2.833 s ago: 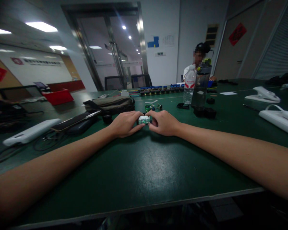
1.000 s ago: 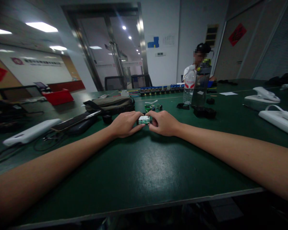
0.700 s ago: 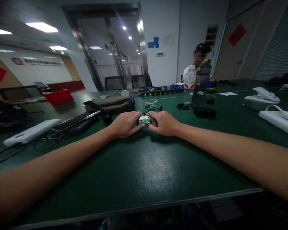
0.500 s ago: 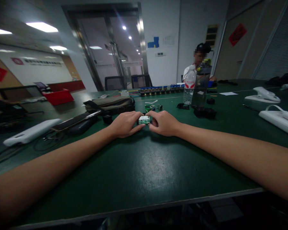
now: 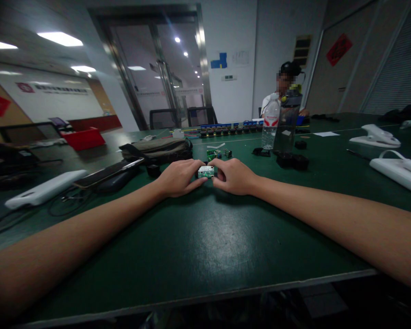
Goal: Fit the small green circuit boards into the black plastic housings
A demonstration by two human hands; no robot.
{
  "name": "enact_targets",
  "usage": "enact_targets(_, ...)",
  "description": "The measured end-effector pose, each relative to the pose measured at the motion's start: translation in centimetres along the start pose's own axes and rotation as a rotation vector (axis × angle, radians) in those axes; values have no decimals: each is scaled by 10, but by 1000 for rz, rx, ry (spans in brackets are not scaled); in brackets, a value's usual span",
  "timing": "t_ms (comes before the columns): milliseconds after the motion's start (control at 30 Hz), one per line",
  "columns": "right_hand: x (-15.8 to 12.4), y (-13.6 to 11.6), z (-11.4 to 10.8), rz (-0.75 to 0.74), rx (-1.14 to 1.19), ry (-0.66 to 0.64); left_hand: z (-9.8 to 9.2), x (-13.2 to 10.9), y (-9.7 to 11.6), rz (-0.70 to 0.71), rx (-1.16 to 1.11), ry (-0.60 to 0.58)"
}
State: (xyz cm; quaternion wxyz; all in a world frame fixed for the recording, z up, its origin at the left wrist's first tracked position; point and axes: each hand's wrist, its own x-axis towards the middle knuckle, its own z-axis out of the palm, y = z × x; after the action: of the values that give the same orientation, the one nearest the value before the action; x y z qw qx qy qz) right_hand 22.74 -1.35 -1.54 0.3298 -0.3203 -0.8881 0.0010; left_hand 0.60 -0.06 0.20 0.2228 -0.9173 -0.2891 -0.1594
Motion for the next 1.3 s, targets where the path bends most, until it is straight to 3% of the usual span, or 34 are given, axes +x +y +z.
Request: enact_targets(1300,0,-1,-1,-3,5,-1,-1,0,0,-1,14,-9)
